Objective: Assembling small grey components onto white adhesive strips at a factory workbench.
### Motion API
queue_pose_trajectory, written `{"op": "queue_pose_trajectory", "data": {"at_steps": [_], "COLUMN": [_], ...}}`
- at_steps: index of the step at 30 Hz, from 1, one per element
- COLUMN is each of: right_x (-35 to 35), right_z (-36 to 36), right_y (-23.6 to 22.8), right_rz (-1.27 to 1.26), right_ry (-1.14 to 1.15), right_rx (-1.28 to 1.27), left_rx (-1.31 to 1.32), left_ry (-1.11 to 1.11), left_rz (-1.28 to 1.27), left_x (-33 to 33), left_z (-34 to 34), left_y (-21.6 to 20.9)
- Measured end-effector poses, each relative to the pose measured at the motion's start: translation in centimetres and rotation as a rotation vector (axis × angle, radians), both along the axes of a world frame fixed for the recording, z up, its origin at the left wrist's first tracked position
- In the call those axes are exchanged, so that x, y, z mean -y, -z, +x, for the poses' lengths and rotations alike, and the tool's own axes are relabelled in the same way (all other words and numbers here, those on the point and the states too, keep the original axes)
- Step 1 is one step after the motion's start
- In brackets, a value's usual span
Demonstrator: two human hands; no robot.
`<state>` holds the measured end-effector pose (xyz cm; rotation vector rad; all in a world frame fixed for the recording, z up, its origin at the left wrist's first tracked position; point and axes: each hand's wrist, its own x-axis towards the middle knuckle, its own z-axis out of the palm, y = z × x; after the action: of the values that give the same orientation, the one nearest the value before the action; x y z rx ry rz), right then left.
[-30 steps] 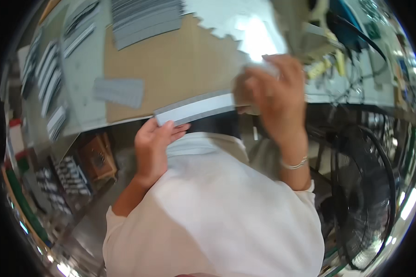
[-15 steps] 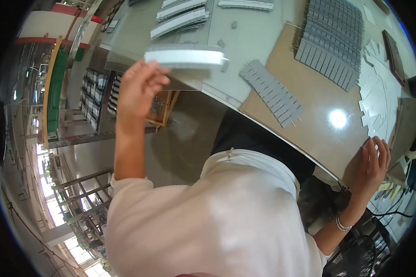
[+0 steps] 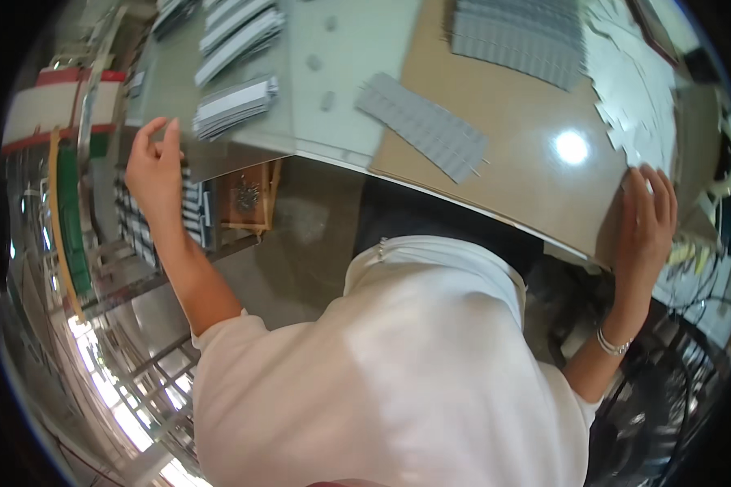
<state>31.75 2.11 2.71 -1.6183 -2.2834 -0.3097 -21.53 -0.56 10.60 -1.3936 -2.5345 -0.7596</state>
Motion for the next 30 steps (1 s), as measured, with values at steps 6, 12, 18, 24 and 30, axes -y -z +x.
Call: {"op": "queue_pose_trajectory", "data": {"at_steps": [6,12,18,24,30], "right_x": [2.7,5.7,7.3,7.7,8.1], "right_z": [-1.9,-2.2,-1.5,-1.8,-0.9], "right_y": [-1.5,-1.7,-0.5,-0.3,-0.7], "right_rz": [-0.087,-0.152,-0.076,0.082,0.321], "right_ry": [0.017,0.025,-0.047,-0.055,0.267], "right_rx": [0.049,-0.013,-0.163,-0.188,-0.747], "left_rx": [-0.053,0.008,0.009,-0.092,-0.051], "left_ry": [0.957,1.346,1.501,1.461,1.418], "left_rz": [0.037,-0.057,-0.076,0.011,-0.004], "left_x": [-0.8,-4.0,-6.9,-8.5,-8.8], "left_z": [10.4,15.6,16.9,17.5,17.5], "left_y": [3.4,4.9,5.7,6.0,6.2]}}
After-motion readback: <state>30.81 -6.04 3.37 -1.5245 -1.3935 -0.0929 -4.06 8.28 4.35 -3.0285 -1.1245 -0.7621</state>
